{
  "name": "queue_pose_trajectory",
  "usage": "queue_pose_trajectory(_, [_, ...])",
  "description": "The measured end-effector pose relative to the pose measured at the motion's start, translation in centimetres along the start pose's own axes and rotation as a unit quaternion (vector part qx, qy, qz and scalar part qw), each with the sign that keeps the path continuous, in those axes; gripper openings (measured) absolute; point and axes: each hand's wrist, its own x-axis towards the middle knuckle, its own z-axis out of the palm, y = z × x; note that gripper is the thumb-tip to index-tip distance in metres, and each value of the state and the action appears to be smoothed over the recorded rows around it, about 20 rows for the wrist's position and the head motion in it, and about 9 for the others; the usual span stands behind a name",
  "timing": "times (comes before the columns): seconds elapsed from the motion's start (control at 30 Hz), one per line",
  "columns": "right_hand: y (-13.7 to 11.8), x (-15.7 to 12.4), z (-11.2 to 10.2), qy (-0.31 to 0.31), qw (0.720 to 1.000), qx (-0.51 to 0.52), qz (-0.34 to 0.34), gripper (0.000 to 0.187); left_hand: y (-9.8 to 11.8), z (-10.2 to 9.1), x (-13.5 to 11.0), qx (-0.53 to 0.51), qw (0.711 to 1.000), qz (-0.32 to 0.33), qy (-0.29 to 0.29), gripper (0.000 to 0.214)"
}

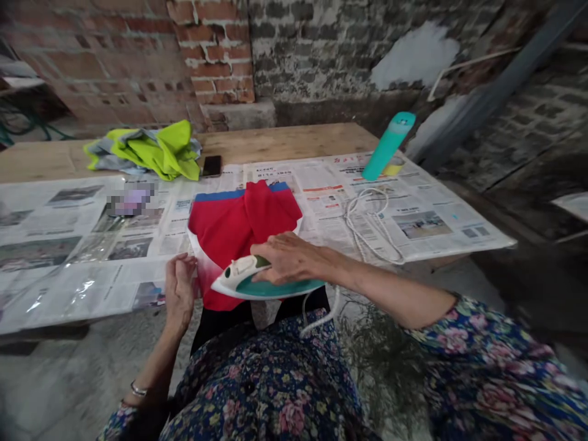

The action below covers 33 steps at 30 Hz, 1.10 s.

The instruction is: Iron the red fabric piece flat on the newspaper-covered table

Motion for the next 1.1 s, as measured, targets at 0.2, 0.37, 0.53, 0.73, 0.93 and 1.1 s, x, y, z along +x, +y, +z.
queue_pose_trajectory(0.2, [3.9, -4.5, -0.5, 0.005, 0.998, 0.049, 0.043, 0.015, 1.3, 1.4, 1.2, 0.211, 0.956, 0.199, -0.049, 0.038])
queue_pose_trajectory(0.37, [7.8, -5.0, -1.2, 0.112, 0.973, 0.097, 0.177, 0.018, 3.4, 8.7, 2.5, 0.33, 0.886, 0.27, -0.182, 0.039])
queue_pose_trajectory(0.53, [10.8, -1.7, -1.4, 0.19, 0.929, 0.151, 0.278, 0.018, 3.7, 14.8, 2.5, 0.429, 0.819, 0.237, -0.3, 0.056])
queue_pose_trajectory(0.73, [13.2, 2.4, -3.4, 0.12, 0.92, 0.185, 0.325, 0.024, 2.9, 14.8, 1.8, 0.465, 0.783, 0.252, -0.328, 0.063])
queue_pose_trajectory(0.93, [13.7, 6.9, -5.6, 0.125, 0.916, 0.16, 0.346, 0.03, 2.3, 14.5, 1.7, 0.465, 0.778, 0.271, -0.324, 0.064])
queue_pose_trajectory(1.1, [13.7, 10.4, -6.8, 0.176, 0.898, 0.17, 0.365, 0.023, 2.1, 14.6, 1.8, 0.465, 0.777, 0.277, -0.323, 0.063])
